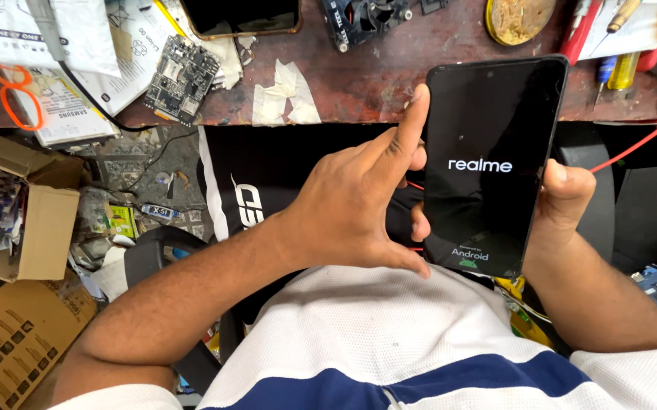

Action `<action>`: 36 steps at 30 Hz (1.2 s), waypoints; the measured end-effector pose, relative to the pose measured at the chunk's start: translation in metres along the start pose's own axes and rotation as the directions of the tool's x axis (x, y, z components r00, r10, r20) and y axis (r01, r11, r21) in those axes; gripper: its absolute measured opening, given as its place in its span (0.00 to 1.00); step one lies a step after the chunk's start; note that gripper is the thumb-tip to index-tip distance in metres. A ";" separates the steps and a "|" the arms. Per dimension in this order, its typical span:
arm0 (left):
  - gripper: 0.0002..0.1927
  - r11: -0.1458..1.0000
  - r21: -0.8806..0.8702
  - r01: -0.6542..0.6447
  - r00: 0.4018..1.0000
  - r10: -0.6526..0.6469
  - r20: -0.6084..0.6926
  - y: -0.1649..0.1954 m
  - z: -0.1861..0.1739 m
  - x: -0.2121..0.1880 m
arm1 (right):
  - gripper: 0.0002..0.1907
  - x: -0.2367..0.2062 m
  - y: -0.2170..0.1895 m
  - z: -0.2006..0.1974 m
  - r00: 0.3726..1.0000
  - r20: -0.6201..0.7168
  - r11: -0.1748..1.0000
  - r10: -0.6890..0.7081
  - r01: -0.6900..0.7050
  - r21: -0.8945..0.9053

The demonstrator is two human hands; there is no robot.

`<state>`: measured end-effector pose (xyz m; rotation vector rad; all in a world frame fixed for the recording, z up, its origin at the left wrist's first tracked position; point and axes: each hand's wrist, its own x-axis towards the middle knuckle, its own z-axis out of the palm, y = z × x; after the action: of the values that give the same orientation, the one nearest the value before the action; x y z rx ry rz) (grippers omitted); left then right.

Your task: The person pries open the back cover of a smartphone using a green pry tool, works the cover off to expose the battery, then presses the power button and holds the phone while it boots to the lock screen.

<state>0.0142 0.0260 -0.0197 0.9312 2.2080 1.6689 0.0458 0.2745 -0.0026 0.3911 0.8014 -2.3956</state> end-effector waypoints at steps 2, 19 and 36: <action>0.81 1.000 -0.005 0.009 1.000 -0.009 0.003 0.001 0.000 0.001 | 0.46 0.000 0.000 0.000 1.000 0.011 1.000 0.014 -0.014 0.018; 0.81 0.999 0.048 -0.024 1.000 0.025 -0.016 -0.007 0.004 0.005 | 0.47 0.003 0.001 0.006 0.999 -0.037 0.996 0.027 -0.030 -0.085; 0.81 0.999 0.038 -0.033 0.999 0.034 -0.016 -0.011 0.010 0.003 | 0.46 0.003 -0.001 0.003 0.996 0.053 0.997 0.075 -0.076 0.011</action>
<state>0.0130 0.0338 -0.0321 0.9720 2.2545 1.6612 0.0423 0.2716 -0.0011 0.3561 0.7355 -2.3319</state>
